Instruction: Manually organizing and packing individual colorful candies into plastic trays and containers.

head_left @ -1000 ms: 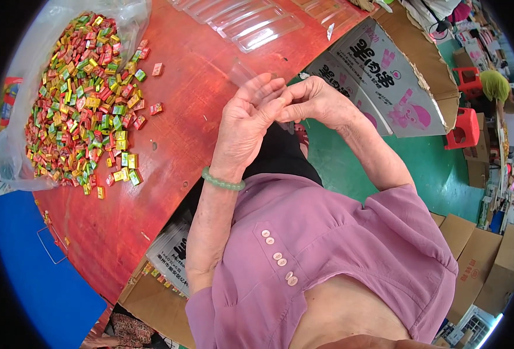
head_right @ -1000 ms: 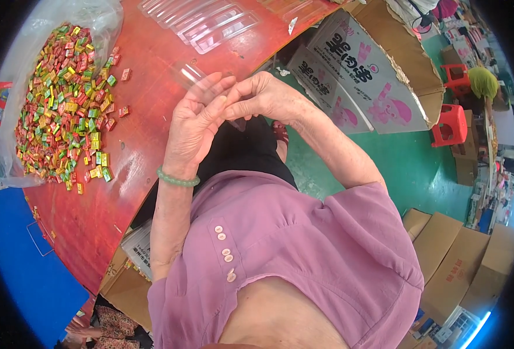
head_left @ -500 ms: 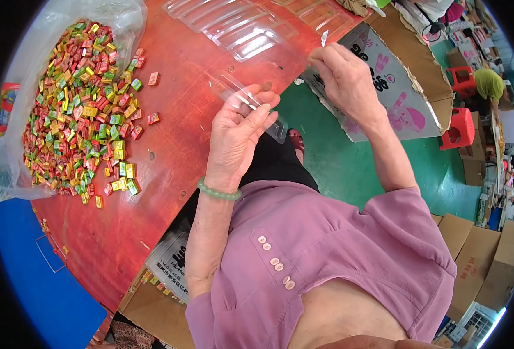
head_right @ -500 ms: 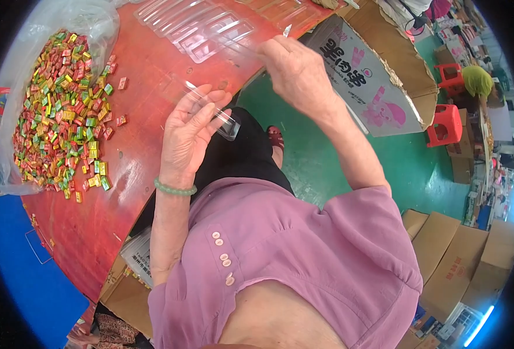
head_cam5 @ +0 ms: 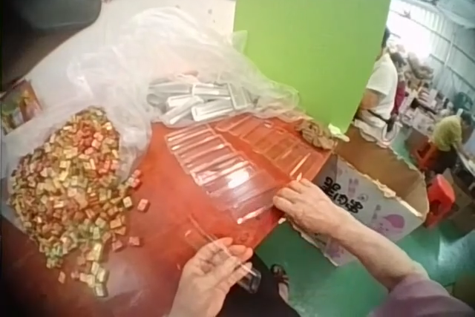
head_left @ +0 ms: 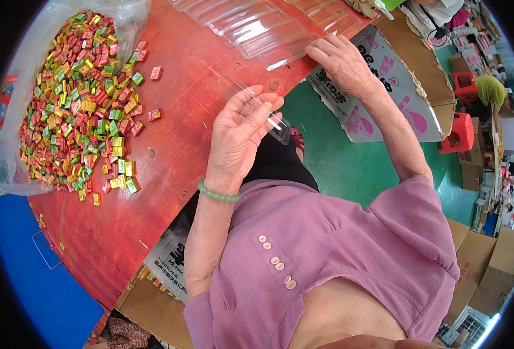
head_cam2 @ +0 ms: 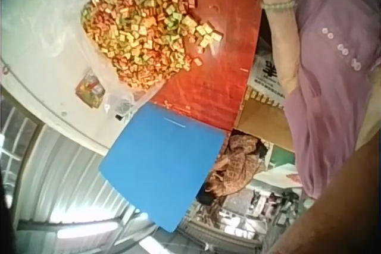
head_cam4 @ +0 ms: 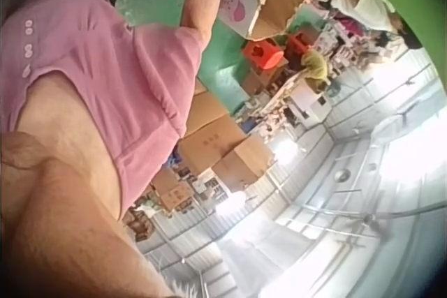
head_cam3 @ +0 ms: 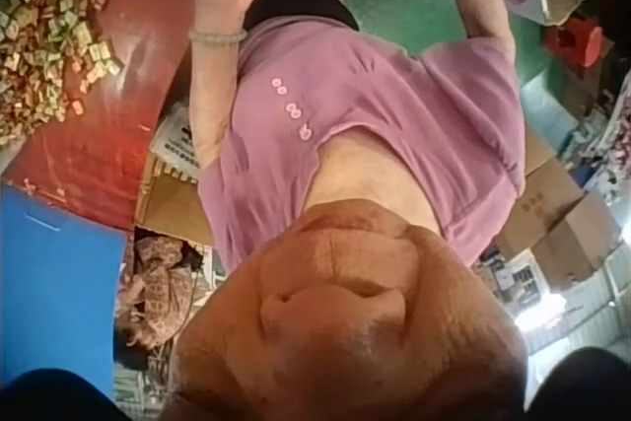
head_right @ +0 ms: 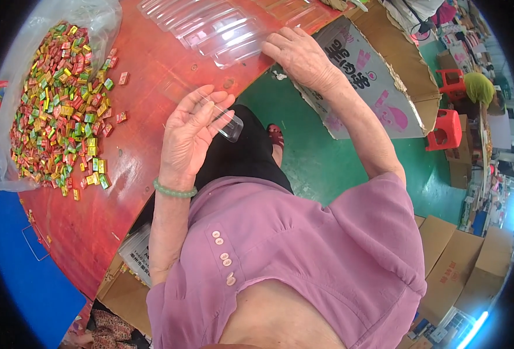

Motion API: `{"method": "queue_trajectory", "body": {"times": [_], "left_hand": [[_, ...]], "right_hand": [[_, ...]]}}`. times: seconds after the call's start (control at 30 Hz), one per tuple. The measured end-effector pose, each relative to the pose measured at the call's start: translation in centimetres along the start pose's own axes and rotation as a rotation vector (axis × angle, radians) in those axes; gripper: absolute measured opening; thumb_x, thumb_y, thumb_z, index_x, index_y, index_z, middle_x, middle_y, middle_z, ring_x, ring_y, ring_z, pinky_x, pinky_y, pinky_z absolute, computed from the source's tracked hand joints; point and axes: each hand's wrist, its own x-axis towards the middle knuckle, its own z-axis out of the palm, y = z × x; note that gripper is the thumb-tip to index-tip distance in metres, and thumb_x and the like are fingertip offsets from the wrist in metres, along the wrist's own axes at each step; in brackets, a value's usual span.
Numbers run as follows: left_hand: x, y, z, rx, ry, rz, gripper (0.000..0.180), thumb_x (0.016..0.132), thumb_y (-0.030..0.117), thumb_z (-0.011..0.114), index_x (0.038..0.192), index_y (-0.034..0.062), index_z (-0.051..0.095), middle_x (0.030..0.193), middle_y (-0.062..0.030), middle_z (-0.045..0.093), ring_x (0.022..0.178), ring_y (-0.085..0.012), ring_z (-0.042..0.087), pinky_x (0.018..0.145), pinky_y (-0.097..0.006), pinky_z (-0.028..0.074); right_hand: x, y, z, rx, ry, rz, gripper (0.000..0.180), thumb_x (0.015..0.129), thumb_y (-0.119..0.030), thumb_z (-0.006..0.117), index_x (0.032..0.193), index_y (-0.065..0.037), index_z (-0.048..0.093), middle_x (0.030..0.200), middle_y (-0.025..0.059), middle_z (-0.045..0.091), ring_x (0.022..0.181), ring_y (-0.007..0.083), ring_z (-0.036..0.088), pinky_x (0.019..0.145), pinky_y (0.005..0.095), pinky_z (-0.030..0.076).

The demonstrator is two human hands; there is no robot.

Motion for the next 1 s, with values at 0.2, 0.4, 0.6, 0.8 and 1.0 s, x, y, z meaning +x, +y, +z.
{"method": "queue_trajectory", "body": {"times": [0.2,0.4,0.6,0.8,1.0], "left_hand": [[0.5,0.1,0.3,-0.003,-0.010,0.004,0.030,0.091,0.001,0.058,0.120,-0.0004,0.050,0.111,-0.0131,0.062,0.109,-0.0236,0.060,0.092,-0.035,0.051],[0.6,0.1,0.3,-0.049,-0.024,0.020,0.031,0.090,0.000,0.059,0.120,0.0018,0.051,0.111,-0.0128,0.062,0.109,-0.0231,0.060,0.091,-0.035,0.051],[1.3,0.1,0.8,-0.073,0.053,0.112,0.031,0.090,0.000,0.061,0.120,0.0028,0.051,0.112,-0.0088,0.060,0.104,-0.0188,0.061,0.090,-0.033,0.052],[1.9,1.9,1.2,-0.062,0.006,0.193,0.027,0.093,0.003,0.058,0.118,0.0006,0.051,0.106,-0.0050,0.057,0.096,-0.0122,0.058,0.084,-0.025,0.052],[2.6,5.1,0.0,0.010,0.013,0.256,0.029,0.095,0.008,0.056,0.122,-0.0013,0.049,0.107,-0.0068,0.057,0.095,-0.0131,0.058,0.085,-0.027,0.050]], "right_hand": [[0.0,0.9,0.6,-0.016,0.013,0.009,0.044,0.066,-0.001,0.058,0.110,-0.005,0.053,0.103,0.0076,0.057,0.097,0.0265,0.054,0.085,0.0377,0.045],[0.4,-0.3,-1.5,0.059,0.001,0.093,0.043,0.072,0.002,0.057,0.115,-0.004,0.053,0.109,0.0094,0.057,0.098,0.0290,0.054,0.085,0.0374,0.045],[2.9,-6.3,-6.7,0.921,-0.075,0.295,0.026,0.082,-0.008,0.066,0.107,-0.001,0.062,0.097,0.0099,0.063,0.085,0.0204,0.061,0.075,0.0331,0.049],[6.7,-8.7,-4.9,1.017,-0.012,0.210,0.022,0.079,-0.013,0.070,0.092,0.001,0.061,0.086,0.0125,0.059,0.082,0.0303,0.061,0.071,0.0383,0.049],[10.2,-9.8,-5.0,1.045,0.019,0.196,0.020,0.076,-0.007,0.069,0.091,0.001,0.058,0.089,0.0129,0.059,0.082,0.0296,0.060,0.070,0.0385,0.049]]}}
